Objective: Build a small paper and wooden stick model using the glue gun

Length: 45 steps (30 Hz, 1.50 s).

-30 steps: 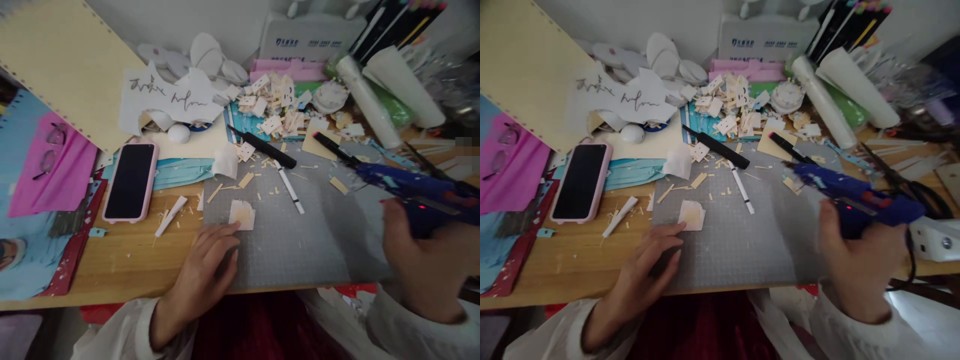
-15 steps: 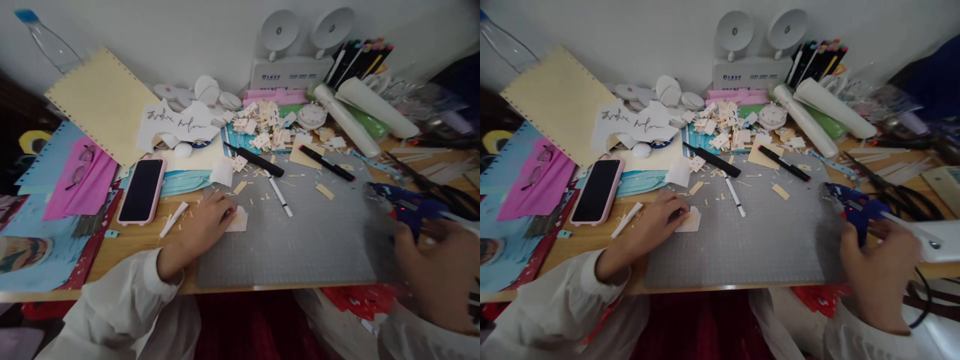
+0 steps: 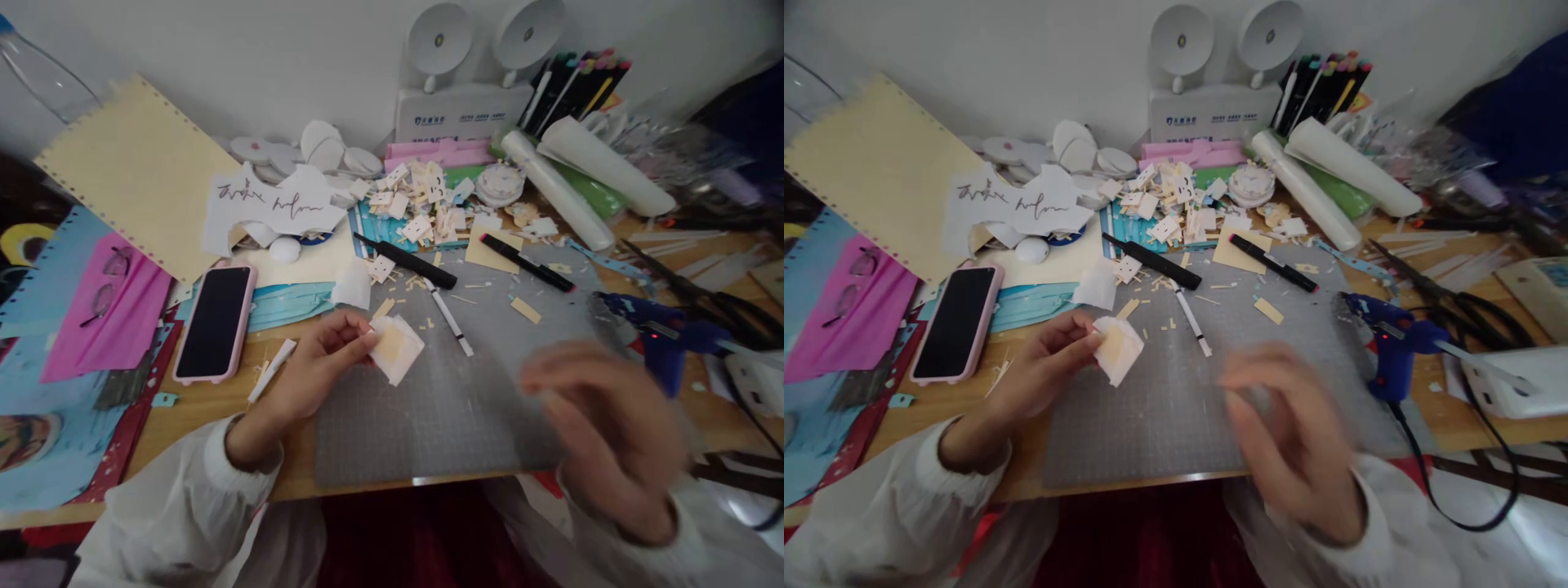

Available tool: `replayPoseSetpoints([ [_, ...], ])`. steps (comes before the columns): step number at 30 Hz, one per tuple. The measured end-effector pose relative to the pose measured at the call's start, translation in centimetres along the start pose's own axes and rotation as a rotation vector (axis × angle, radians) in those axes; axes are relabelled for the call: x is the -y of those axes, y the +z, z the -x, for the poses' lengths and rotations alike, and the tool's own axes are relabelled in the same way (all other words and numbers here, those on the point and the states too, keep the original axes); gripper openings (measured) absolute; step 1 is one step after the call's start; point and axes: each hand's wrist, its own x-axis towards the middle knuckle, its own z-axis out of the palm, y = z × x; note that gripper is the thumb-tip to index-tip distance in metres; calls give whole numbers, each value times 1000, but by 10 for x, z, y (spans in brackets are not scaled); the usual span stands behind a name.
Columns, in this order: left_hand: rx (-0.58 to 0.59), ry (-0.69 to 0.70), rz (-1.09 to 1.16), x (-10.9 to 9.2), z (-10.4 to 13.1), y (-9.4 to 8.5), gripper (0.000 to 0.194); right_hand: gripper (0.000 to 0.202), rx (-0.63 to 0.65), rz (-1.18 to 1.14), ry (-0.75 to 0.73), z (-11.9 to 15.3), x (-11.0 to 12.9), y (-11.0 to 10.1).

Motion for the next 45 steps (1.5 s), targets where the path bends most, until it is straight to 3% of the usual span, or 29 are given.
replayPoseSetpoints([
  [4, -3, -11, 147, 10, 5, -2, 15, 19, 451, -858, 316, -52, -7, 50],
  [7, 14, -61, 214, 12, 8, -4, 15, 29, 693, -1059, 501, -64, -10, 70],
  [11, 75, -133, 232, 11, 12, -4, 12, 34, 822, -1137, 603, -55, -10, 75],
  [19, 135, -230, 276, 12, 14, 0, 10, 24, 848, -1181, 577, -50, -8, 70],
  [24, 210, -251, 234, 7, 11, 1, 29, 19, 790, -1225, 603, -46, -7, 70],
  [28, 272, -301, 102, 4, 11, 6, 19, 17, 757, -1330, 563, -42, -8, 75],
  [32, 266, -288, 110, 3, 12, 6, 19, 20, 767, -1437, 575, -37, -10, 80],
  [35, 264, -257, 149, 2, 12, 6, 16, 16, 798, -1420, 589, -36, -10, 81],
  [41, 263, -241, 225, 2, 12, 7, 3, 13, 861, -1384, 475, -38, -10, 79],
  [45, 267, -247, 251, 3, 13, 7, 6, 12, 866, -1347, 432, -39, -8, 79],
])
